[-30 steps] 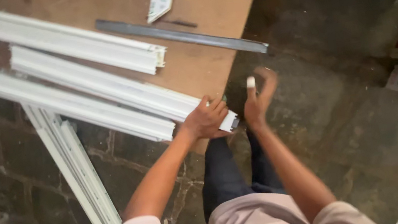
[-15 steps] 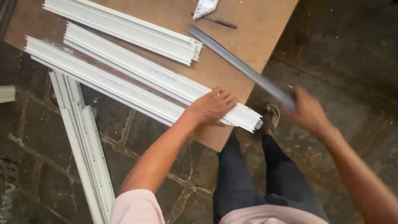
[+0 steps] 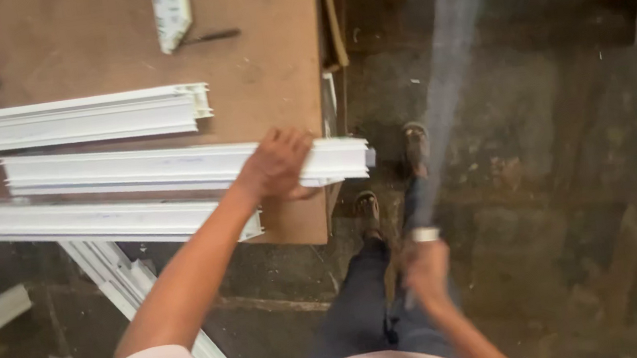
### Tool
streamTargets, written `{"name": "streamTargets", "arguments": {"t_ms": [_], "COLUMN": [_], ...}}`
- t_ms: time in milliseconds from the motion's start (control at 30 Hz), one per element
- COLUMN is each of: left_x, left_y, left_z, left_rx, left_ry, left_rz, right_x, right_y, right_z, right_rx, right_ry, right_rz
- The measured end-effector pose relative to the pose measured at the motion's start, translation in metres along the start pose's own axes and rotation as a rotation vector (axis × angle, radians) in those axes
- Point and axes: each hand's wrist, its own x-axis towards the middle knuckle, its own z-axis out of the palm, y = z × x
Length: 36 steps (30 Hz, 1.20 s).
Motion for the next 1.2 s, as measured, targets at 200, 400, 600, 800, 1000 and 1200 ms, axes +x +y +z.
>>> {"name": "streamTargets", "arguments": {"t_ms": [200, 400, 600, 800, 1000, 1200], "left_x": [-0.006, -0.006, -0.010, -0.008, -0.014, -0.017], "left_y": [0.005, 0.006, 0.003, 0.006, 0.017, 0.027], "left_z": [-0.014, -0.018, -0.012, -0.020, -0.017, -0.018], "left_rx": [-0.077, -0.055, -0.043, -0.031, 0.292, 0.031], "left_ry": [0.195, 0.192, 0.158, 0.207, 0.284, 0.195], "left_rz": [0.025, 0.040, 0.002, 0.037, -0.066, -0.247], "right_x": [-0.052, -0.052, -0.050, -0.036, 0.058, 0.162], "right_y": [0.055, 0.078, 0.092, 0.096, 0.031, -0.037], "right_z": [0.050, 0.054, 0.056, -0.020, -0.147, -0.199], "right_rx": [0.604, 0.084, 0.706, 0.419, 0.133, 0.187], "right_ry": [-0.082, -0.176, -0.571, -0.559, -0.149, -0.196], "right_rz": [0.094, 0.290, 0.204, 0.433, -0.070, -0.307]}}
